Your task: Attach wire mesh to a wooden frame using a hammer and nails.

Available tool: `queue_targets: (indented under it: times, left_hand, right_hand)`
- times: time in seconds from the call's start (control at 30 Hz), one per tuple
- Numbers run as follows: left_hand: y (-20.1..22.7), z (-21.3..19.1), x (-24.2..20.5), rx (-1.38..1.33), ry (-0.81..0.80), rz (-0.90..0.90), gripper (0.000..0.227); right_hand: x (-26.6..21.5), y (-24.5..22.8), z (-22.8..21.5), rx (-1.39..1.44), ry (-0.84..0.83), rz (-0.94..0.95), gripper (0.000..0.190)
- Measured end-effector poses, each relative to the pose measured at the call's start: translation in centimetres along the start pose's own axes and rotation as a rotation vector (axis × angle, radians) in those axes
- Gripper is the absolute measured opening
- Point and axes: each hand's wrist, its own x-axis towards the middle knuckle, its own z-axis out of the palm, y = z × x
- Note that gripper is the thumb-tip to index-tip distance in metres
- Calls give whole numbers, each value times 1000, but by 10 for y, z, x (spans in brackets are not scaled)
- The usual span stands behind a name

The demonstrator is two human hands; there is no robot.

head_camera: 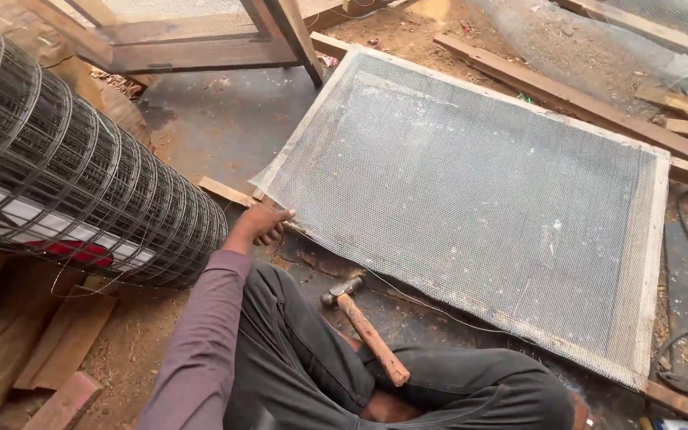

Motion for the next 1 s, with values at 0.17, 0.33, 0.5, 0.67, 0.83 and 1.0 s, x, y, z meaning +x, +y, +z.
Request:
queue_targets:
  times: [0.17, 0.33, 0.5, 0.67, 0.83, 1.0]
  left_hand:
    - [3, -1, 4, 48, -18, 69, 61]
    - [-31, 3, 24, 19, -149, 109, 52]
    - [0, 0, 2, 224, 28, 67, 55]
    - [-3, -3, 0, 240, 27, 63, 69]
    - [-6, -5, 3, 298, 75, -25, 73]
    - [-10, -10, 21, 346, 93, -66, 72]
  right_hand:
    - [11, -19, 63, -104, 0, -1, 4]
    - [-19, -94, 11, -390, -79, 237, 4]
    - [22, -191, -84, -62, 122, 538, 21]
    - [28, -201, -98, -21, 12, 640, 15]
    - [52, -192, -80, 68, -24, 515, 14]
    - [69, -184, -53, -32, -244, 261, 13]
